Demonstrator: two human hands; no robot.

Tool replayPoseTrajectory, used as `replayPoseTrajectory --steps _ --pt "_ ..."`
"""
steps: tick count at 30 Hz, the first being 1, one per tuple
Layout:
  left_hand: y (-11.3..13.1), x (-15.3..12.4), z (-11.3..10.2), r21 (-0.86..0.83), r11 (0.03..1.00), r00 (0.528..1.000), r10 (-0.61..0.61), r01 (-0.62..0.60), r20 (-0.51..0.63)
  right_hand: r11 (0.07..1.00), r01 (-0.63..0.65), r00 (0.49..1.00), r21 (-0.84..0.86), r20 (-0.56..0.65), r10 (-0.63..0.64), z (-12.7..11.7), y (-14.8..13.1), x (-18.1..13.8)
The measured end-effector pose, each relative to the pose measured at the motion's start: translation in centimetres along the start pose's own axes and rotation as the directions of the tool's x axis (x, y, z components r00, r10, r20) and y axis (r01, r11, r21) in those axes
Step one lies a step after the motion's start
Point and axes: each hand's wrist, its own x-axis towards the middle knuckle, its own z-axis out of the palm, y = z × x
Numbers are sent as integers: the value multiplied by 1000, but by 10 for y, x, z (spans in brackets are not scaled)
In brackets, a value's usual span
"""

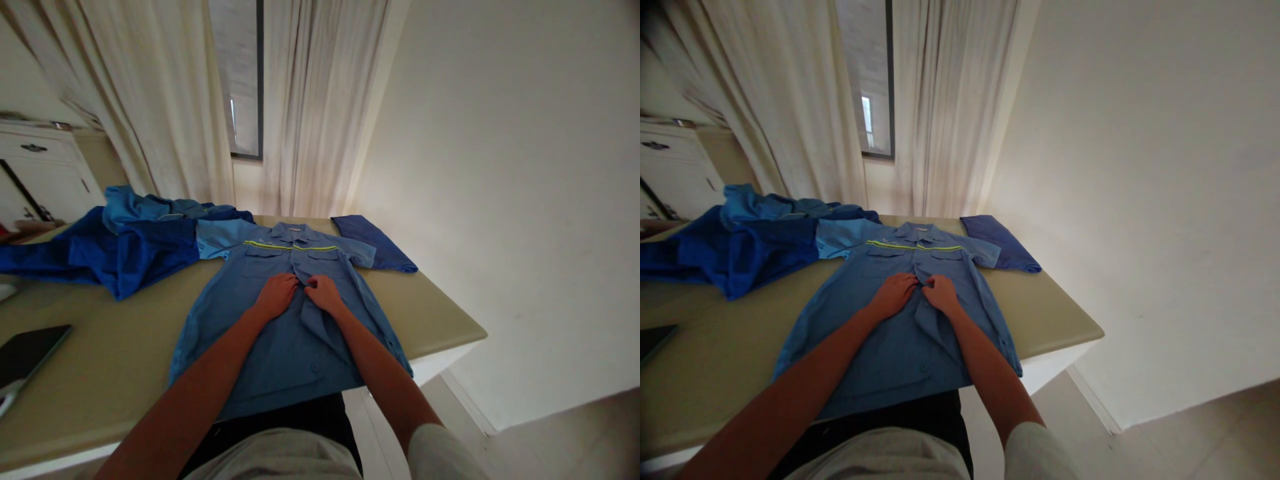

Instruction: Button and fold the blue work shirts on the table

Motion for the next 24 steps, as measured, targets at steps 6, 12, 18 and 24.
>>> replayPoseTrajectory --steps 6,12,18,24 --pt "10 6 0 -4 999 997 33 -33 75 979 -6 1000 206 -14 9 -3 22 20" --pt "24 8 -2 -36 988 988 -151 152 30 987 157 987 44 -54 -154 5 15 15" --pt "27 3 -2 -89 984 983 -164 157 -81 971 236 961 33 -157 -229 4 13 10" --pt "24 2 -2 -137 977 980 -177 164 -91 970 242 966 -4 -86 -242 7 9 8"
